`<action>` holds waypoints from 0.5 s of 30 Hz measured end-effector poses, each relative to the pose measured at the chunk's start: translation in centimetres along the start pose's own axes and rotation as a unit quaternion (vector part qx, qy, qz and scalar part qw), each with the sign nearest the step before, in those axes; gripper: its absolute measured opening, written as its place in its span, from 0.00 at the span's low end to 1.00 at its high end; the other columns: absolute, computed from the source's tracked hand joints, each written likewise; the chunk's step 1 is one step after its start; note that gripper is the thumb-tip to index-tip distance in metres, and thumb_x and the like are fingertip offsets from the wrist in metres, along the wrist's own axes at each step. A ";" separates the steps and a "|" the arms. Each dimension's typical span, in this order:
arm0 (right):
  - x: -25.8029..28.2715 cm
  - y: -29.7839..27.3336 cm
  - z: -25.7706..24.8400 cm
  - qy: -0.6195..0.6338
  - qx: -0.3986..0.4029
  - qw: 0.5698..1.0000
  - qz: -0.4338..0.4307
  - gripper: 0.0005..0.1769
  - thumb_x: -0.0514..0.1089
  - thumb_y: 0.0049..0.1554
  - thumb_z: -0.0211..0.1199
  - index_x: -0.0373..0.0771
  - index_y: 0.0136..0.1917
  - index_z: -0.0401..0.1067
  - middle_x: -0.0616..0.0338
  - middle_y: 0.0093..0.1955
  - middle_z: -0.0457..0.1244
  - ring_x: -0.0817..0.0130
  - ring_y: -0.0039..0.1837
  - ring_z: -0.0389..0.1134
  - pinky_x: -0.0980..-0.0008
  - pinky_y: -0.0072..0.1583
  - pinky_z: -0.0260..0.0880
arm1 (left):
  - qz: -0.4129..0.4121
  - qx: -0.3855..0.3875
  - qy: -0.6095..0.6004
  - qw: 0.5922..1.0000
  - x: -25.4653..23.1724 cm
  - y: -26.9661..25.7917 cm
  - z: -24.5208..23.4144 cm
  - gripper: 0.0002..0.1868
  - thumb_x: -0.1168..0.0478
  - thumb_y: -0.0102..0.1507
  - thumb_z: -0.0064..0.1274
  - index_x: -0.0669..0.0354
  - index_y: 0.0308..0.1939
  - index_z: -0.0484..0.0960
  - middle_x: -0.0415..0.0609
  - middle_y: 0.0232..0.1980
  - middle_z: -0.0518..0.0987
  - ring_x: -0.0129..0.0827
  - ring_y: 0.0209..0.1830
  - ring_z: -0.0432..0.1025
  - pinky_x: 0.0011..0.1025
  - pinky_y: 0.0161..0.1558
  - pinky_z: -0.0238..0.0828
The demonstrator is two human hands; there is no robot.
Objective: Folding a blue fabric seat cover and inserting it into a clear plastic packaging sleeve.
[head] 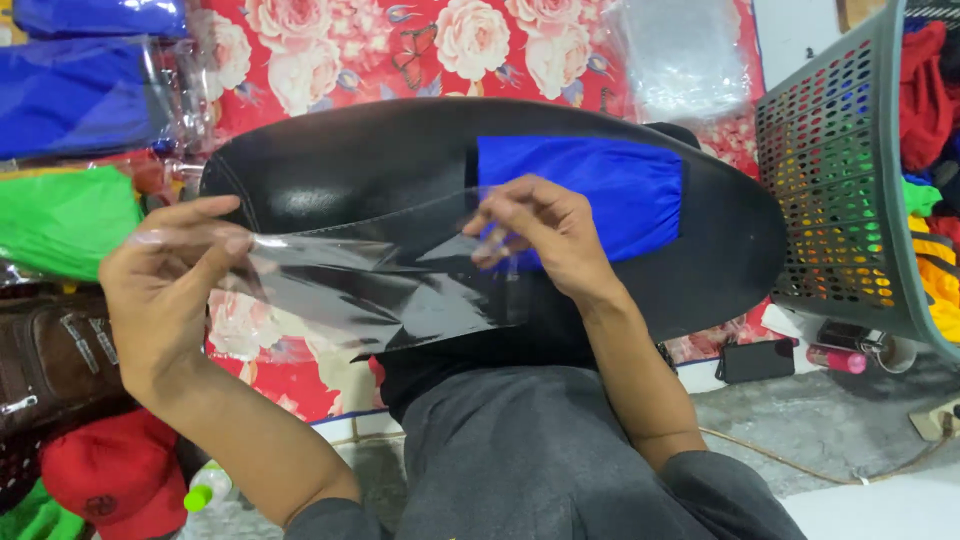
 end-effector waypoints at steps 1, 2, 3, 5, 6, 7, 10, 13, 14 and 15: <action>-0.2 0.1 0.3 0.029 -0.005 0.999 -0.023 0.06 0.37 0.61 0.64 0.37 0.51 0.71 0.42 0.46 0.70 0.57 0.49 0.76 0.59 0.48 0.86 | 0.010 -0.022 0.007 1.000 0.6 -0.7 -0.8 0.04 0.73 0.68 0.59 0.72 0.44 0.80 0.60 0.59 0.79 0.39 0.40 0.77 0.28 0.31 0.79; -0.1 0.0 0.7 0.029 -0.002 0.999 -0.019 0.06 0.37 0.61 0.64 0.37 0.51 0.71 0.42 0.46 0.70 0.57 0.49 0.76 0.59 0.48 0.86 | 0.007 -0.026 0.008 1.000 0.5 -1.3 -0.9 0.04 0.73 0.68 0.59 0.72 0.44 0.80 0.60 0.59 0.79 0.39 0.40 0.77 0.28 0.31 0.79; 0.0 0.0 1.2 0.029 0.021 0.999 -0.015 0.08 0.35 0.59 0.65 0.38 0.52 0.71 0.43 0.48 0.70 0.56 0.47 0.76 0.59 0.48 0.86 | -0.015 -0.038 0.019 0.999 0.6 -1.9 -1.2 0.06 0.71 0.67 0.59 0.71 0.47 0.80 0.58 0.59 0.80 0.36 0.36 0.76 0.28 0.29 0.80; -0.4 -0.1 1.9 0.030 0.048 0.998 -0.010 0.10 0.34 0.58 0.66 0.38 0.53 0.70 0.43 0.49 0.70 0.56 0.45 0.76 0.59 0.48 0.85 | -0.037 -0.053 0.030 0.997 1.4 -2.8 -1.7 0.09 0.69 0.67 0.60 0.71 0.49 0.80 0.55 0.58 0.81 0.34 0.33 0.75 0.28 0.28 0.81; -1.0 -0.1 2.1 0.030 0.029 0.999 0.012 0.10 0.34 0.56 0.69 0.36 0.50 0.72 0.43 0.43 0.70 0.57 0.40 0.75 0.62 0.44 0.84 | -0.016 -0.044 0.016 0.999 1.9 -3.1 -1.9 0.06 0.70 0.68 0.59 0.69 0.46 0.79 0.61 0.60 0.79 0.38 0.37 0.76 0.29 0.28 0.81; -1.7 -0.1 2.2 0.029 0.010 0.999 0.035 0.10 0.33 0.53 0.71 0.34 0.48 0.74 0.44 0.38 0.71 0.58 0.35 0.75 0.66 0.41 0.83 | 0.004 -0.034 0.001 0.999 2.4 -3.5 -2.1 0.04 0.71 0.69 0.57 0.68 0.43 0.77 0.67 0.62 0.77 0.42 0.40 0.77 0.31 0.28 0.82; -2.9 0.1 2.1 0.004 -0.043 0.996 0.082 0.22 0.53 0.64 0.57 0.30 0.42 0.75 0.41 0.33 0.70 0.53 0.31 0.74 0.63 0.34 0.80 | -0.084 -0.061 -0.010 0.994 2.3 -4.4 -2.1 0.16 0.64 0.68 0.59 0.66 0.59 0.79 0.52 0.41 0.80 0.36 0.29 0.77 0.26 0.28 0.78; -3.0 0.0 2.0 0.040 -0.068 0.989 0.124 0.35 0.62 0.64 0.48 0.28 0.40 0.76 0.39 0.32 0.70 0.50 0.29 0.72 0.62 0.32 0.77 | -0.119 -0.080 -0.026 0.989 3.6 -5.1 -2.7 0.19 0.64 0.67 0.59 0.63 0.62 0.78 0.50 0.42 0.80 0.35 0.29 0.77 0.26 0.25 0.77; -2.9 -0.1 2.1 0.040 -0.067 0.989 0.124 0.35 0.62 0.64 0.48 0.28 0.40 0.76 0.39 0.32 0.70 0.50 0.29 0.72 0.62 0.32 0.77 | -0.119 -0.081 -0.026 0.989 3.8 -5.2 -2.8 0.19 0.64 0.67 0.59 0.63 0.62 0.78 0.50 0.42 0.80 0.35 0.29 0.77 0.26 0.25 0.77; -2.9 -0.1 2.3 0.042 -0.054 0.989 0.130 0.35 0.65 0.63 0.46 0.30 0.44 0.75 0.38 0.35 0.70 0.49 0.30 0.73 0.60 0.34 0.78 | -0.110 -0.074 -0.025 0.991 3.9 -5.3 -2.8 0.20 0.63 0.67 0.58 0.64 0.63 0.77 0.50 0.42 0.80 0.32 0.30 0.76 0.24 0.25 0.76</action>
Point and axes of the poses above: each hand's wrist, its own y-axis towards the middle knuckle, its own z-axis out of the palm, x = y × z, the point moved 5 cm from there along y, towards the middle knuckle
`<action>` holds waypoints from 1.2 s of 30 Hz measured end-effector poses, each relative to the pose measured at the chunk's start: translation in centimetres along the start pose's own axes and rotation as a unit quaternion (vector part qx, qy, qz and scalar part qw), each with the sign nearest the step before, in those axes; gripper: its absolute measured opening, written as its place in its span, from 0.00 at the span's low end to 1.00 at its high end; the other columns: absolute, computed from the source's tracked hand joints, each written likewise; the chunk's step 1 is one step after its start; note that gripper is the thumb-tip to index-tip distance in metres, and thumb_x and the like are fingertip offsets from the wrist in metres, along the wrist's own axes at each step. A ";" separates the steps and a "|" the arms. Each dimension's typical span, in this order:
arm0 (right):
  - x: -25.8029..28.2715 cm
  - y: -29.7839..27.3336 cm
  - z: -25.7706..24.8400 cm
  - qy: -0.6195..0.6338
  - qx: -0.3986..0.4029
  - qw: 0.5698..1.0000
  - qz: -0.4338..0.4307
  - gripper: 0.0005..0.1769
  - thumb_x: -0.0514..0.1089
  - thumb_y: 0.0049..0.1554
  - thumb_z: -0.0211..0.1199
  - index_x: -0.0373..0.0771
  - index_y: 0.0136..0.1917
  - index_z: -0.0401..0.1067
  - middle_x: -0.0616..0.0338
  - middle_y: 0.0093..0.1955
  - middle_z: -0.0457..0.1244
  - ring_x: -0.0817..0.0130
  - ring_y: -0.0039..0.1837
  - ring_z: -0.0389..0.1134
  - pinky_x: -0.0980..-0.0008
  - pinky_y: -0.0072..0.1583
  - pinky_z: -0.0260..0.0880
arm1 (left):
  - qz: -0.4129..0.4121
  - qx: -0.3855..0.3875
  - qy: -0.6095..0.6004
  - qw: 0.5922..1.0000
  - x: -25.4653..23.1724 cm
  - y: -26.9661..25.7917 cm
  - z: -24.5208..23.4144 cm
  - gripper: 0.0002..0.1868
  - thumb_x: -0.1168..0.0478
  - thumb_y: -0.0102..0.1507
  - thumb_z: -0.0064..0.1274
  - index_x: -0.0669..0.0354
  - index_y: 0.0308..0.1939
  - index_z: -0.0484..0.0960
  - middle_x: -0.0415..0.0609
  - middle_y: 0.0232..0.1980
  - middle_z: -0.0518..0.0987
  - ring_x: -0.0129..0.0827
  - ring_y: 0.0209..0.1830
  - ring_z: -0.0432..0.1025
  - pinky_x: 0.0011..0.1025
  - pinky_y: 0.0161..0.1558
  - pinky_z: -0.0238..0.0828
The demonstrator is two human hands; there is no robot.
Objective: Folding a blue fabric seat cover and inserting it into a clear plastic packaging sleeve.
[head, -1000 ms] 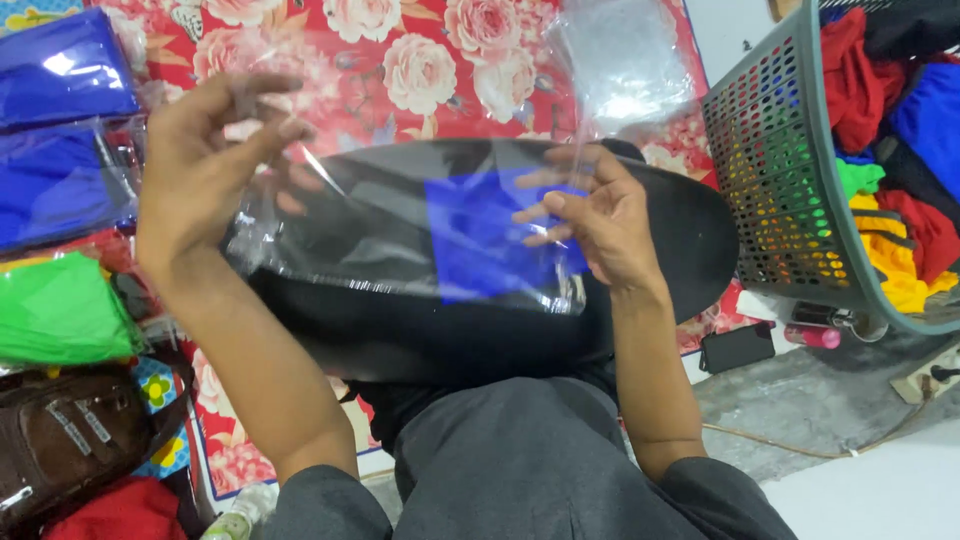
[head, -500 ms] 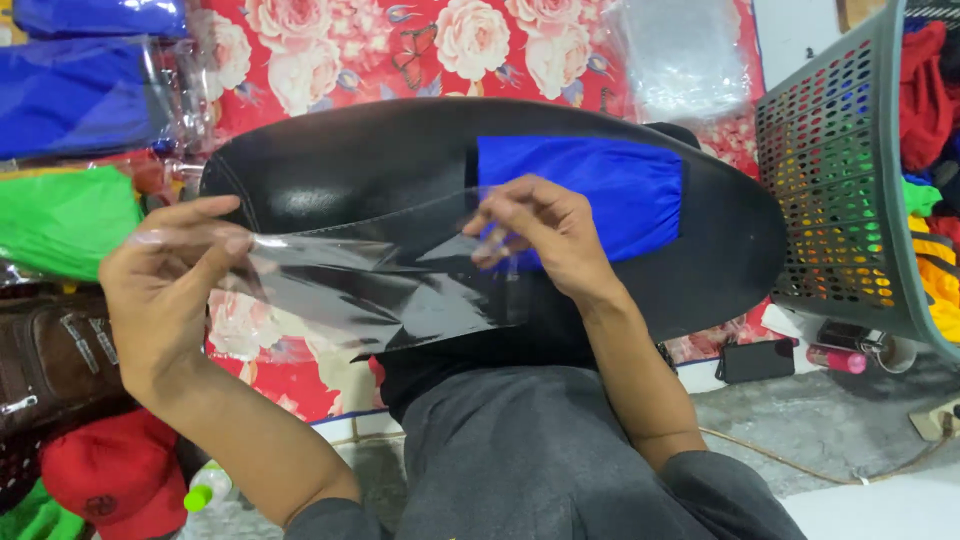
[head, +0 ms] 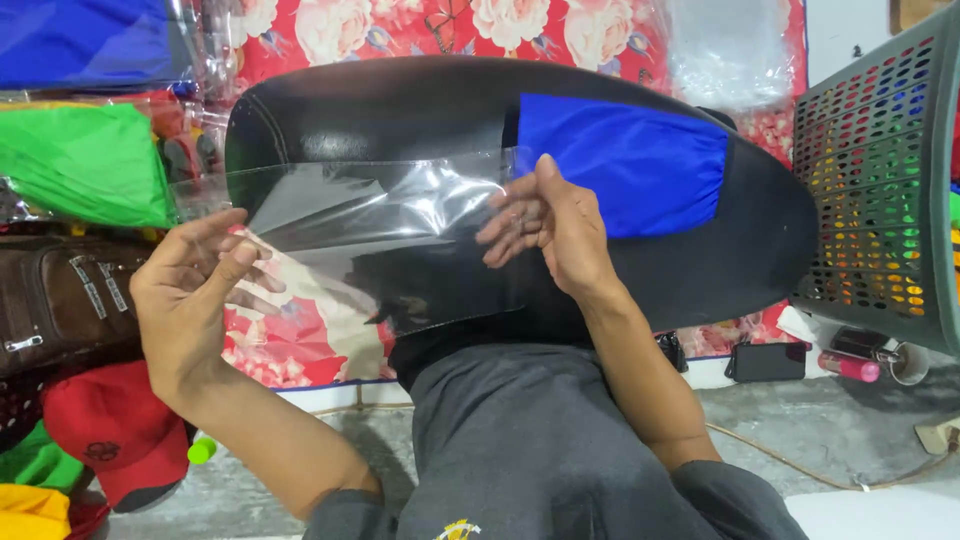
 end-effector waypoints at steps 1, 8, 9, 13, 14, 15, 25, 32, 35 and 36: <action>-0.2 -0.3 0.1 -0.001 0.012 1.000 0.009 0.35 0.67 0.62 0.45 0.31 0.47 0.73 0.36 0.39 0.71 0.47 0.32 0.74 0.58 0.35 0.79 | 0.007 0.008 0.000 1.000 0.3 -0.3 0.0 0.21 0.63 0.67 0.58 0.65 0.64 0.77 0.50 0.42 0.80 0.30 0.31 0.76 0.21 0.26 0.75; -1.4 -2.1 -0.4 -0.055 0.081 0.994 -0.053 0.19 0.41 0.58 0.66 0.35 0.61 0.69 0.42 0.55 0.70 0.54 0.46 0.77 0.60 0.46 0.85 | -0.018 0.000 -0.018 1.000 3.1 -0.6 1.0 0.16 0.63 0.67 0.59 0.61 0.58 0.78 0.50 0.41 0.81 0.34 0.25 0.77 0.19 0.20 0.68; -1.5 -2.2 -0.7 -0.048 0.075 0.994 -0.067 0.17 0.38 0.59 0.66 0.35 0.61 0.69 0.41 0.55 0.70 0.54 0.46 0.77 0.60 0.47 0.85 | -0.015 0.007 -0.020 1.000 3.4 -0.5 1.2 0.11 0.62 0.67 0.59 0.60 0.51 0.76 0.51 0.50 0.81 0.34 0.27 0.77 0.20 0.21 0.70; -1.7 -2.7 -2.3 -0.010 -0.017 0.998 -0.066 0.09 0.34 0.55 0.71 0.34 0.48 0.74 0.50 0.44 0.69 0.59 0.42 0.76 0.63 0.44 0.86 | -0.018 0.014 0.000 1.000 2.9 -0.6 2.9 0.12 0.58 0.67 0.59 0.61 0.49 0.77 0.51 0.59 0.80 0.34 0.28 0.78 0.19 0.19 0.69; -2.2 -2.5 -2.9 -0.005 -0.021 0.997 -0.068 0.09 0.34 0.55 0.71 0.34 0.48 0.74 0.50 0.44 0.69 0.59 0.42 0.76 0.63 0.44 0.86 | -0.017 0.018 0.004 1.000 2.9 -0.6 3.2 0.12 0.58 0.67 0.59 0.61 0.49 0.77 0.51 0.59 0.80 0.34 0.28 0.78 0.19 0.19 0.69; -2.4 -2.3 -3.7 0.007 -0.039 0.995 -0.092 0.09 0.31 0.54 0.71 0.29 0.48 0.74 0.46 0.44 0.69 0.60 0.41 0.76 0.62 0.43 0.85 | -0.005 0.026 -0.028 0.999 2.8 -0.5 3.6 0.15 0.63 0.67 0.60 0.64 0.55 0.78 0.55 0.49 0.80 0.38 0.27 0.78 0.25 0.20 0.75; -2.7 -2.4 -8.5 0.081 -0.117 0.978 -0.150 0.09 0.27 0.54 0.69 0.27 0.49 0.75 0.50 0.44 0.67 0.64 0.37 0.75 0.71 0.40 0.84 | 0.033 0.059 0.008 0.998 -0.3 -0.3 7.5 0.19 0.71 0.67 0.59 0.72 0.62 0.77 0.59 0.40 0.79 0.40 0.26 0.77 0.33 0.20 0.80; -1.3 -2.9 -8.9 0.127 -0.140 0.973 -0.135 0.08 0.28 0.55 0.64 0.27 0.49 0.73 0.44 0.41 0.67 0.58 0.35 0.75 0.59 0.37 0.84 | 0.063 0.071 0.020 0.995 -0.8 -0.3 8.3 0.19 0.74 0.69 0.55 0.75 0.63 0.75 0.62 0.39 0.79 0.43 0.25 0.77 0.36 0.20 0.81; -1.4 -2.8 -8.4 0.125 -0.123 0.975 -0.136 0.08 0.28 0.55 0.63 0.27 0.50 0.73 0.42 0.42 0.68 0.57 0.36 0.75 0.58 0.38 0.84 | 0.069 0.058 0.011 0.996 -0.4 -0.4 7.2 0.18 0.75 0.69 0.55 0.75 0.63 0.75 0.61 0.39 0.78 0.41 0.25 0.77 0.35 0.21 0.82; -1.4 -2.8 -8.0 0.125 -0.116 0.976 -0.134 0.09 0.29 0.54 0.66 0.27 0.50 0.74 0.43 0.43 0.68 0.59 0.37 0.76 0.59 0.38 0.84 | 0.064 0.055 0.009 0.996 -0.2 -0.3 6.8 0.18 0.75 0.69 0.55 0.75 0.63 0.75 0.61 0.39 0.79 0.41 0.25 0.77 0.34 0.21 0.82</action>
Point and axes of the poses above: each hand's wrist, its own y-axis towards the middle knuckle, its own z-axis out of the palm, x = y × z, the point moved 5 cm from there along y, towards the middle knuckle
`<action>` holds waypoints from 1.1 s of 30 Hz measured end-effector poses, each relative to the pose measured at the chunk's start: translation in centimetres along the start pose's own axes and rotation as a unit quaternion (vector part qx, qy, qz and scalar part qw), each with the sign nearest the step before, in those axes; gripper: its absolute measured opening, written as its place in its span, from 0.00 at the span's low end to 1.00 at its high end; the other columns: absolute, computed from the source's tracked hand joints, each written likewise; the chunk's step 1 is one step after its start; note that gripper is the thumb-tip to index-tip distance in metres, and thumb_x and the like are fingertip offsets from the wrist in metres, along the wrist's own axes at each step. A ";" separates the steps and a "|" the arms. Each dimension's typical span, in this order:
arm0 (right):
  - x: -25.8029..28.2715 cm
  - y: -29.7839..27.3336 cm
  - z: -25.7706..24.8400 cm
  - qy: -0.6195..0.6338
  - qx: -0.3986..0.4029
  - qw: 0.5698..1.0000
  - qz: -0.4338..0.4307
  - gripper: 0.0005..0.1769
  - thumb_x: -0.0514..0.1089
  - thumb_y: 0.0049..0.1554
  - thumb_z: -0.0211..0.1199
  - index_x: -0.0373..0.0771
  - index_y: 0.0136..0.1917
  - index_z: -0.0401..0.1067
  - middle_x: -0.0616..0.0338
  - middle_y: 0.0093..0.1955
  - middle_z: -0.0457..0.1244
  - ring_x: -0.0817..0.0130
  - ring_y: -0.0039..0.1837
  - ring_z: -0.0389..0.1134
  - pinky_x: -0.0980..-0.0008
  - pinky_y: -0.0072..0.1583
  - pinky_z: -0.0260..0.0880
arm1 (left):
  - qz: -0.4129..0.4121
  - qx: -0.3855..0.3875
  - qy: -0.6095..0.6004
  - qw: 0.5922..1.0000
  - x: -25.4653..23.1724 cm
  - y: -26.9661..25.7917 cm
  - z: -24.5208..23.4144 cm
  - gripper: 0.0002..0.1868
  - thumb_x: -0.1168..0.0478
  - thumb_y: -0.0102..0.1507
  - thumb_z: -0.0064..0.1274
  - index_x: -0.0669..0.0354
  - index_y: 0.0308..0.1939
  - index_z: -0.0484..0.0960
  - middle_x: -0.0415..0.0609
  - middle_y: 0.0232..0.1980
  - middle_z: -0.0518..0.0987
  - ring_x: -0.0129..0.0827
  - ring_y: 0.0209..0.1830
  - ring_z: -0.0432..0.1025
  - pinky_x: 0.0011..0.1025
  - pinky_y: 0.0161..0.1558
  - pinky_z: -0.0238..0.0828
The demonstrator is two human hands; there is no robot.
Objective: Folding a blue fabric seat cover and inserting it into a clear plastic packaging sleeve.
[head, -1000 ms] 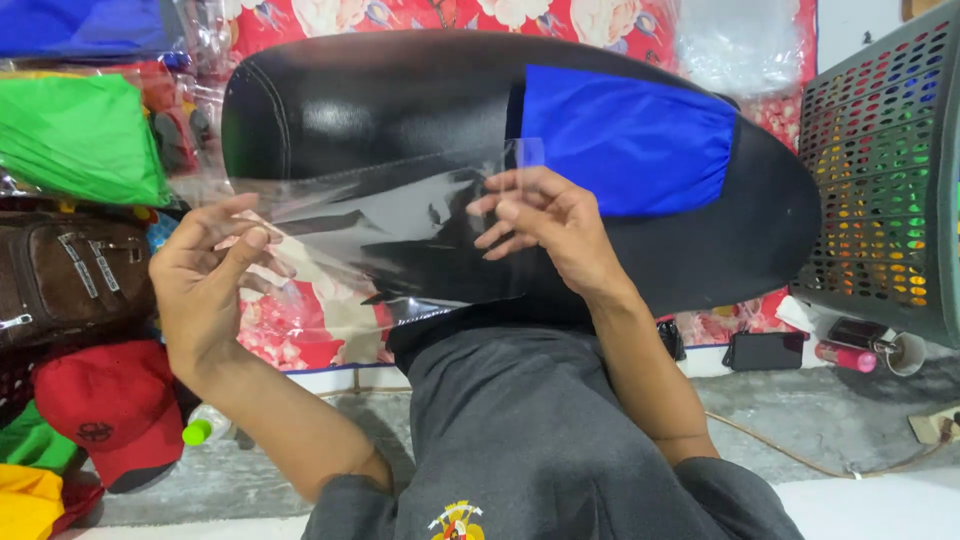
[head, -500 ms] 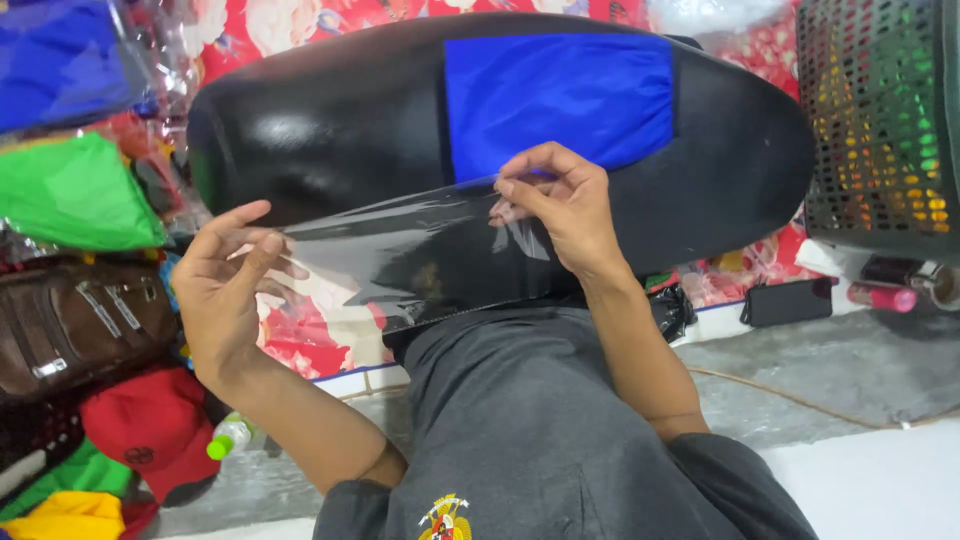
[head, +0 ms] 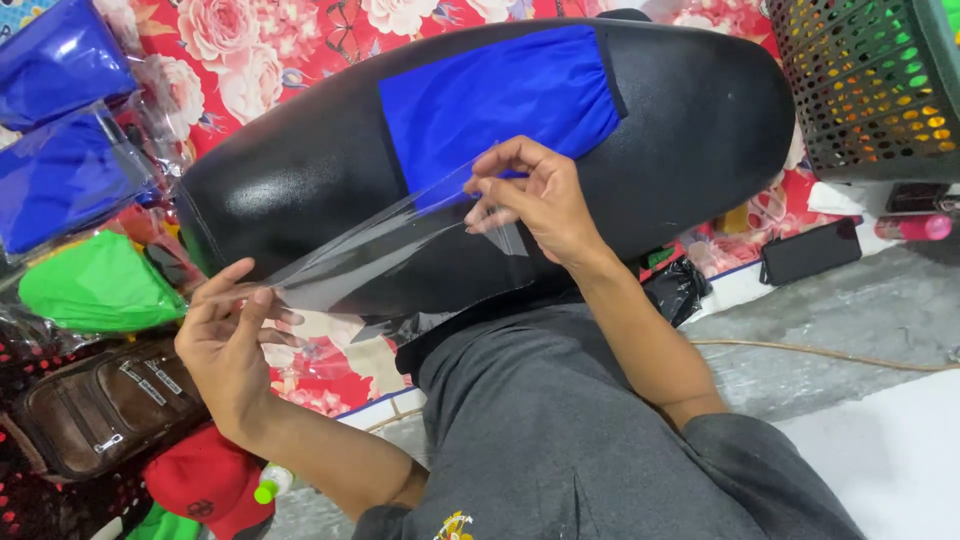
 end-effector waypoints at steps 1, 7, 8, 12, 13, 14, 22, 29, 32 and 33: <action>-0.1 -0.1 0.3 -0.001 0.008 1.000 0.004 0.11 0.30 0.53 0.69 0.27 0.51 0.74 0.44 0.45 0.68 0.60 0.38 0.76 0.61 0.39 0.84 | -0.005 -0.006 -0.003 1.000 0.3 -0.2 -0.4 0.18 0.74 0.69 0.55 0.74 0.63 0.75 0.60 0.39 0.79 0.41 0.24 0.77 0.34 0.21 0.81; -1.0 0.1 0.6 -0.039 -0.002 0.999 -0.009 0.09 0.33 0.54 0.73 0.28 0.42 0.73 0.48 0.41 0.67 0.60 0.38 0.76 0.63 0.40 0.84 | -0.027 -0.017 -0.032 0.999 2.6 -0.2 -1.3 0.18 0.72 0.69 0.57 0.71 0.63 0.76 0.60 0.37 0.79 0.39 0.22 0.76 0.32 0.19 0.79; -1.7 0.5 0.0 -0.045 0.004 0.999 -0.006 0.09 0.33 0.54 0.73 0.28 0.42 0.73 0.48 0.41 0.67 0.60 0.38 0.76 0.63 0.40 0.84 | -0.029 -0.024 -0.037 0.999 2.6 -0.3 -1.3 0.18 0.72 0.69 0.57 0.71 0.63 0.76 0.60 0.37 0.79 0.39 0.22 0.76 0.32 0.19 0.79; -1.2 0.4 -0.4 -0.108 0.036 0.992 -0.050 0.09 0.33 0.54 0.74 0.30 0.39 0.73 0.49 0.40 0.67 0.64 0.36 0.75 0.69 0.40 0.81 | -0.040 -0.024 -0.038 0.998 3.0 -0.3 -0.9 0.21 0.72 0.67 0.57 0.69 0.64 0.77 0.57 0.37 0.79 0.35 0.21 0.75 0.29 0.19 0.78; -0.6 0.1 0.0 -0.103 0.040 0.993 -0.046 0.09 0.34 0.54 0.74 0.30 0.40 0.73 0.49 0.40 0.67 0.64 0.37 0.75 0.69 0.41 0.81 | -0.037 -0.018 -0.029 0.999 3.1 -0.1 -0.7 0.22 0.72 0.66 0.57 0.68 0.65 0.76 0.56 0.37 0.78 0.34 0.21 0.74 0.29 0.20 0.78; 0.1 -0.1 0.2 -0.105 0.045 0.992 -0.044 0.09 0.34 0.54 0.74 0.30 0.40 0.73 0.49 0.40 0.67 0.64 0.37 0.75 0.69 0.41 0.81 | -0.037 -0.023 -0.032 0.999 2.0 -0.3 -0.2 0.22 0.72 0.66 0.57 0.68 0.65 0.76 0.56 0.37 0.78 0.34 0.21 0.74 0.29 0.20 0.78; 0.7 -0.5 -0.3 0.000 0.065 0.997 0.048 0.12 0.35 0.55 0.69 0.42 0.37 0.67 0.56 0.38 0.65 0.64 0.39 0.68 0.67 0.43 0.73 | -0.066 -0.002 0.015 0.998 0.6 0.1 2.2 0.15 0.68 0.66 0.52 0.59 0.57 0.74 0.47 0.68 0.76 0.26 0.30 0.73 0.22 0.18 0.72; -0.7 -0.4 -0.5 0.093 0.065 0.991 0.071 0.07 0.31 0.56 0.70 0.32 0.41 0.71 0.43 0.41 0.69 0.60 0.40 0.76 0.64 0.44 0.83 | -0.047 0.005 -0.022 0.999 2.7 0.3 1.3 0.26 0.73 0.66 0.52 0.60 0.69 0.74 0.52 0.34 0.77 0.29 0.20 0.71 0.28 0.17 0.76; -0.4 -0.6 0.4 0.099 0.072 0.988 0.095 0.07 0.32 0.57 0.68 0.33 0.42 0.69 0.39 0.45 0.71 0.53 0.46 0.78 0.55 0.49 0.83 | -0.044 -0.004 -0.026 0.999 3.2 0.4 0.6 0.27 0.73 0.65 0.51 0.61 0.69 0.74 0.52 0.34 0.77 0.30 0.20 0.71 0.27 0.18 0.76; -0.2 -0.8 0.8 0.097 0.085 0.986 0.102 0.07 0.33 0.58 0.68 0.36 0.42 0.69 0.38 0.48 0.71 0.51 0.50 0.77 0.52 0.52 0.82 | -0.045 -0.005 -0.026 0.999 3.4 0.3 0.5 0.27 0.73 0.65 0.52 0.59 0.69 0.74 0.51 0.34 0.77 0.29 0.20 0.71 0.26 0.19 0.76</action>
Point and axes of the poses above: each hand's wrist, its own y-axis towards the middle knuckle, its own z-axis out of the palm, x = y × z, the point moved 5 cm from there along y, towards the middle knuckle
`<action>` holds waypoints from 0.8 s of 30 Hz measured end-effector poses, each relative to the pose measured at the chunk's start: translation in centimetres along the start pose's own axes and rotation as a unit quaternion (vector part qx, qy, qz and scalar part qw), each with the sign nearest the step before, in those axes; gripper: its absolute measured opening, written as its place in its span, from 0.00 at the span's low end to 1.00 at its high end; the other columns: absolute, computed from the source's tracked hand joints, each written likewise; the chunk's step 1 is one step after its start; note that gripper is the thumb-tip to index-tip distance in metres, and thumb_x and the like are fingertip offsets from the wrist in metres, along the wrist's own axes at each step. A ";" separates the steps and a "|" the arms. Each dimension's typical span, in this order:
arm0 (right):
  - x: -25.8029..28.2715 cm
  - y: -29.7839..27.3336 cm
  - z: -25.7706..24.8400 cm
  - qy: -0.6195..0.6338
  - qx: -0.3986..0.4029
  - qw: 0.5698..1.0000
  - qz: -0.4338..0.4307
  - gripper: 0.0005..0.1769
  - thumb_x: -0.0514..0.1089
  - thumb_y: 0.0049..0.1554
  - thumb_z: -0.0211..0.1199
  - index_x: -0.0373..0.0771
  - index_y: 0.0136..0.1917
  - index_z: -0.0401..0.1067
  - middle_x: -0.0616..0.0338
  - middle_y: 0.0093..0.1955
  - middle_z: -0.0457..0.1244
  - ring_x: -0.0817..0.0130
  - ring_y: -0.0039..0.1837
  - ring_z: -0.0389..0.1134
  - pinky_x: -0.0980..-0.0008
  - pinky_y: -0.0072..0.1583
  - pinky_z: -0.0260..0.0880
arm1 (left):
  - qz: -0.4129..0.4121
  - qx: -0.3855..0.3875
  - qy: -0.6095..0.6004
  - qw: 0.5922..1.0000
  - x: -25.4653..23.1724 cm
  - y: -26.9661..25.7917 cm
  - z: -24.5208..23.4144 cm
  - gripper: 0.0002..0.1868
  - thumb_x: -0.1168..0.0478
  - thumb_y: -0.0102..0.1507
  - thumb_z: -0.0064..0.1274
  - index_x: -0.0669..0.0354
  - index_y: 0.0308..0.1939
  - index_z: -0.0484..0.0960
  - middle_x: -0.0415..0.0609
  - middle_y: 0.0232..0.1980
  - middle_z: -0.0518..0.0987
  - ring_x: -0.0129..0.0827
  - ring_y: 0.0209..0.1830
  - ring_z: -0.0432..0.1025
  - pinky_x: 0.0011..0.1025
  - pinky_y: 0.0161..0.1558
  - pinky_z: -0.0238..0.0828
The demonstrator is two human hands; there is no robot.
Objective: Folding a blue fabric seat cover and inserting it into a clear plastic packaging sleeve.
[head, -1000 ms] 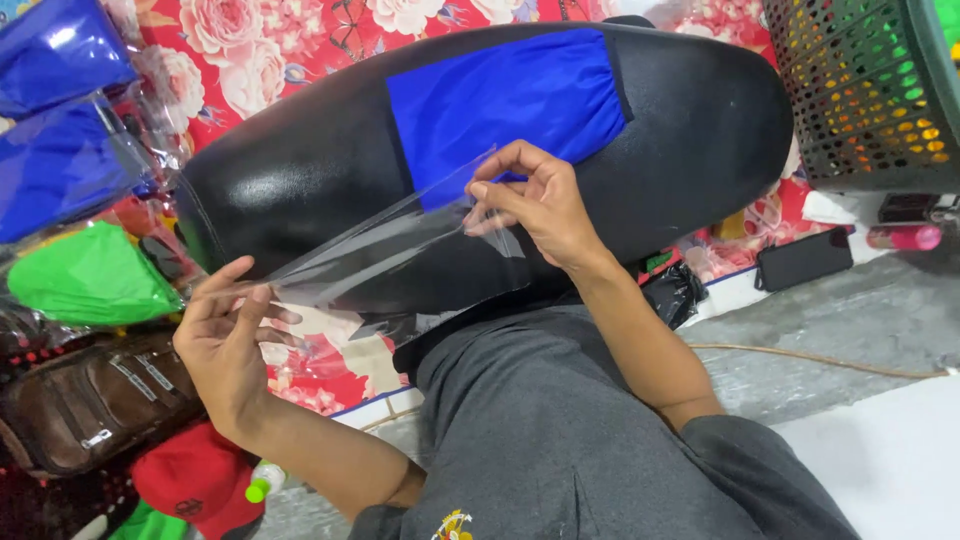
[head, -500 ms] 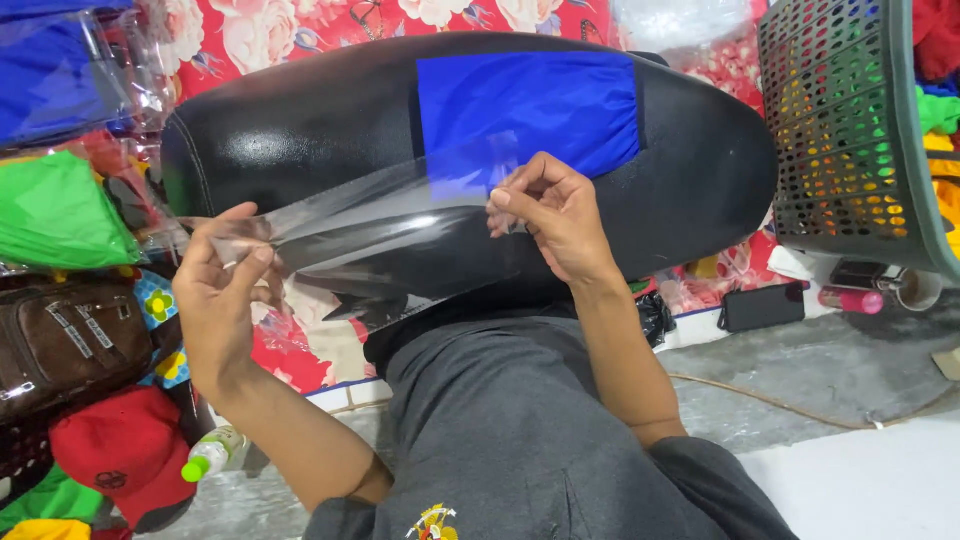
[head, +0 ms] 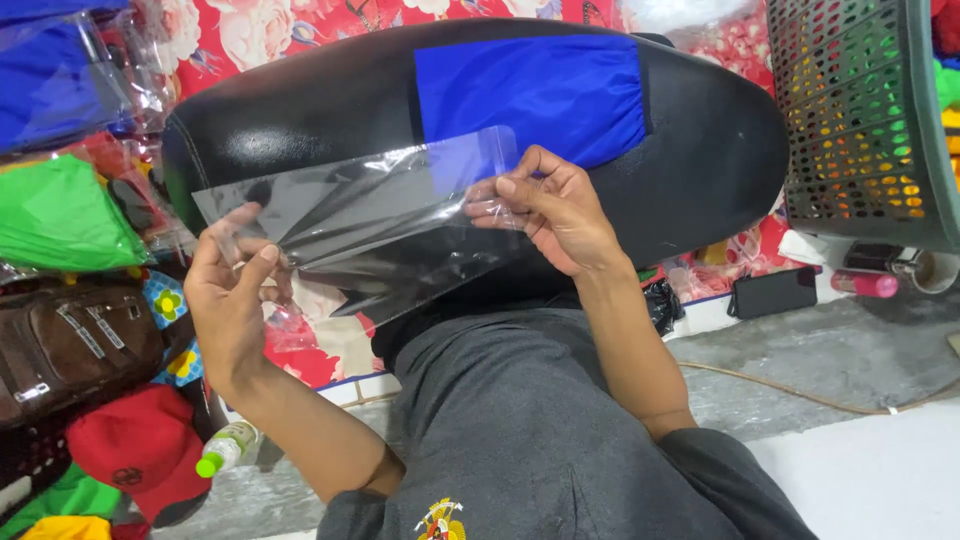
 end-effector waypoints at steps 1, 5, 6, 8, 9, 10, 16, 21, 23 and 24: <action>0.1 -0.1 0.5 -0.002 0.013 1.000 0.009 0.07 0.35 0.59 0.67 0.39 0.42 0.69 0.37 0.51 0.71 0.48 0.53 0.76 0.49 0.54 0.81 | -0.001 -0.001 -0.001 1.000 0.2 -0.1 -0.2 0.27 0.72 0.65 0.52 0.58 0.69 0.74 0.50 0.34 0.78 0.28 0.20 0.71 0.25 0.19 0.76; 0.4 -0.3 1.5 -0.019 0.018 1.000 0.011 0.07 0.36 0.59 0.66 0.40 0.43 0.68 0.33 0.59 0.69 0.41 0.60 0.73 0.44 0.58 0.78 | -0.011 -0.008 -0.012 1.000 -0.5 -0.5 0.2 0.26 0.72 0.65 0.52 0.57 0.68 0.75 0.50 0.35 0.78 0.28 0.21 0.72 0.27 0.19 0.76; 0.3 -0.3 1.4 -0.013 0.028 1.000 -0.003 0.07 0.35 0.59 0.66 0.39 0.43 0.68 0.33 0.61 0.67 0.37 0.62 0.71 0.39 0.58 0.77 | -0.016 0.001 -0.020 1.000 -0.5 -0.6 0.2 0.26 0.73 0.65 0.51 0.58 0.69 0.74 0.52 0.35 0.78 0.30 0.21 0.72 0.30 0.18 0.77; 0.1 -0.2 1.3 -0.010 0.041 0.999 -0.013 0.07 0.34 0.60 0.65 0.38 0.43 0.68 0.32 0.62 0.66 0.34 0.63 0.70 0.34 0.59 0.76 | -0.022 0.006 -0.030 0.999 -0.3 -0.7 0.1 0.26 0.73 0.66 0.51 0.58 0.69 0.74 0.54 0.35 0.78 0.32 0.21 0.72 0.33 0.17 0.77; 0.1 -0.1 1.2 -0.017 0.038 0.999 -0.023 0.07 0.34 0.60 0.65 0.38 0.43 0.68 0.35 0.61 0.66 0.35 0.64 0.70 0.32 0.60 0.75 | -0.017 0.008 -0.029 0.999 -0.2 -0.7 0.1 0.26 0.74 0.66 0.51 0.58 0.69 0.74 0.55 0.35 0.78 0.33 0.21 0.72 0.34 0.17 0.77; 0.0 -0.1 1.1 -0.021 0.035 0.999 -0.033 0.07 0.34 0.60 0.65 0.37 0.43 0.67 0.37 0.60 0.65 0.36 0.64 0.70 0.30 0.61 0.74 | -0.011 0.011 -0.028 0.999 -0.2 -0.7 0.1 0.26 0.74 0.67 0.51 0.59 0.69 0.73 0.55 0.35 0.77 0.33 0.21 0.71 0.35 0.17 0.78; 0.1 -1.0 2.8 -0.076 0.069 0.993 -0.061 0.09 0.37 0.62 0.63 0.44 0.42 0.65 0.56 0.56 0.61 0.55 0.63 0.69 0.37 0.61 0.79 | -0.026 -0.014 0.032 0.999 -3.5 -2.9 -0.1 0.21 0.69 0.69 0.50 0.60 0.67 0.72 0.45 0.37 0.74 0.27 0.24 0.67 0.24 0.21 0.74; -2.0 -1.2 3.6 -0.067 0.076 0.994 -0.043 0.09 0.35 0.59 0.66 0.42 0.41 0.66 0.58 0.49 0.59 0.63 0.53 0.68 0.49 0.55 0.82 | 0.003 -0.075 0.013 0.997 -3.4 -4.4 -3.6 0.20 0.68 0.69 0.52 0.60 0.66 0.74 0.43 0.37 0.72 0.27 0.26 0.67 0.20 0.19 0.67; -2.7 -1.2 4.0 -0.049 0.078 0.995 -0.021 0.09 0.34 0.59 0.65 0.41 0.41 0.66 0.59 0.46 0.60 0.64 0.48 0.69 0.52 0.52 0.82 | 0.005 -0.086 0.014 0.996 -3.8 -4.9 -4.3 0.19 0.67 0.69 0.52 0.61 0.65 0.74 0.45 0.38 0.72 0.28 0.24 0.67 0.19 0.19 0.65; -2.9 -1.3 4.2 -0.036 0.093 0.995 -0.005 0.09 0.34 0.60 0.65 0.41 0.42 0.65 0.53 0.46 0.62 0.58 0.49 0.70 0.50 0.55 0.81 | 0.007 -0.084 0.021 0.996 -4.2 -5.1 -4.3 0.21 0.67 0.69 0.52 0.61 0.66 0.74 0.44 0.37 0.72 0.26 0.25 0.67 0.18 0.20 0.66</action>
Point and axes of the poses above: each hand's wrist, its own y-axis towards the middle knuckle, its own z-axis out of the palm, x = y × z, the point moved 5 cm from there along y, towards the middle knuckle
